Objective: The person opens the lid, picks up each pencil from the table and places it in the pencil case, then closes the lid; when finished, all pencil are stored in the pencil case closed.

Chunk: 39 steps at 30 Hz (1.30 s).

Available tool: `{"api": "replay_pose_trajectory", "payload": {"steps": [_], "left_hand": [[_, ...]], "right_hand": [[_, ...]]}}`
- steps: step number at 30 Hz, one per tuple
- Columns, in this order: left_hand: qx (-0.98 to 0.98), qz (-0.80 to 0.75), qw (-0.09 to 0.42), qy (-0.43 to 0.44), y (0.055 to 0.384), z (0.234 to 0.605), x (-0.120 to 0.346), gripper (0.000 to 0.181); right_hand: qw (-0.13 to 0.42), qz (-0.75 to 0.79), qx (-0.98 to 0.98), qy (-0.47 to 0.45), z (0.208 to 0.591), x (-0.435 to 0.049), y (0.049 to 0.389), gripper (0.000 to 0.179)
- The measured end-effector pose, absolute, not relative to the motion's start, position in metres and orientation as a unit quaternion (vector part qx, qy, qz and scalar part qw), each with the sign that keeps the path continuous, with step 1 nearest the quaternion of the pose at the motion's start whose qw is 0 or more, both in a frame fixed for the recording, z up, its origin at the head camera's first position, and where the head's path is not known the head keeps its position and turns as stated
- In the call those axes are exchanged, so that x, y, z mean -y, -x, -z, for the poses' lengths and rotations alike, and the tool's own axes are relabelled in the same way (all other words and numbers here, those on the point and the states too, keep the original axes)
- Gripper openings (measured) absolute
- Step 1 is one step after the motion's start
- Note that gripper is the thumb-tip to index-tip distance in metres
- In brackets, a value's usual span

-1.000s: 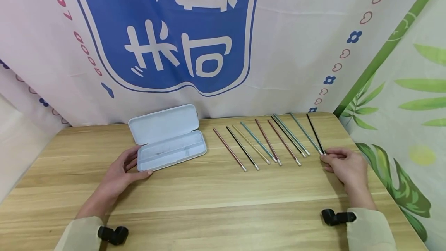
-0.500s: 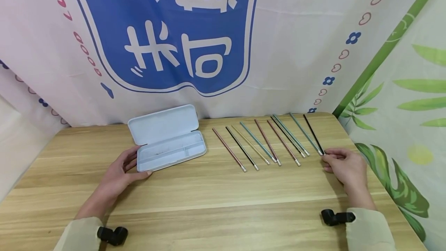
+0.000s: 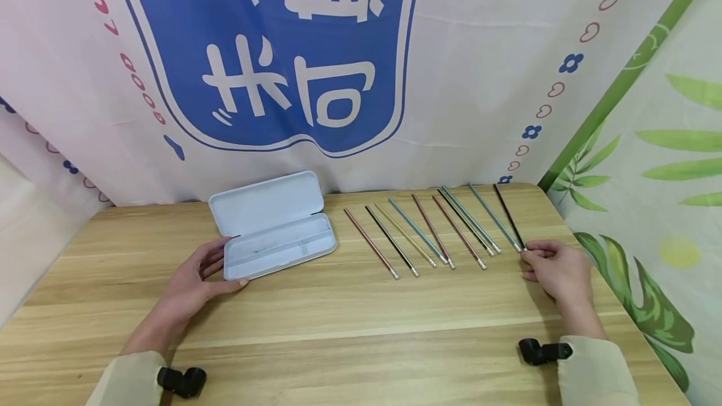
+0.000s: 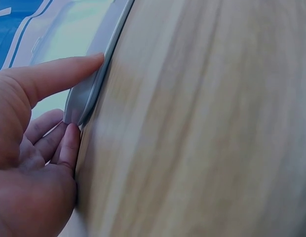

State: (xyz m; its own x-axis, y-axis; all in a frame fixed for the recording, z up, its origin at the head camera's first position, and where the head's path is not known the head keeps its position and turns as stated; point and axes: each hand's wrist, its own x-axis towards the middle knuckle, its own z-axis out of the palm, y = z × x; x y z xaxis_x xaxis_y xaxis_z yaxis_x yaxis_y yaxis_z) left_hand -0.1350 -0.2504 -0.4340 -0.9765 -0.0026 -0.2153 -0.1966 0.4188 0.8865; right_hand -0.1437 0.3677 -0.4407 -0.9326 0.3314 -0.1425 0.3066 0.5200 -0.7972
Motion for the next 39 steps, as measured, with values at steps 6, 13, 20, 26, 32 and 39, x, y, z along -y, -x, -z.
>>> {"api": "replay_pose_trajectory", "payload": {"steps": [6, 13, 20, 26, 32, 39], "left_hand": [[-0.842, -0.527, 0.096, 0.056, 0.136, 0.433, 0.249, 0.106], [-0.848, -0.517, 0.099, 0.058, 0.135, 0.431, 0.246, 0.105], [-0.848, -0.518, 0.100, 0.060, 0.134, 0.430, 0.245, 0.106], [-0.847, -0.517, 0.102, 0.060, 0.136, 0.430, 0.246, 0.108], [-0.848, -0.516, 0.102, 0.063, 0.136, 0.432, 0.248, 0.107], [-0.849, -0.514, 0.103, 0.064, 0.138, 0.433, 0.248, 0.108]], "right_hand": [[0.016, -0.420, 0.891, 0.169, 0.440, -0.367, 0.144, 0.042], [0.012, -0.398, 0.905, 0.151, 0.439, -0.367, 0.146, 0.038], [0.017, -0.341, 0.929, 0.140, 0.438, -0.365, 0.145, 0.035], [0.023, -0.384, 0.910, 0.156, 0.437, -0.366, 0.143, 0.039], [0.024, -0.446, 0.882, 0.154, 0.429, -0.367, 0.141, 0.043], [0.044, -0.474, 0.870, 0.125, 0.411, -0.355, 0.141, 0.043]]}}
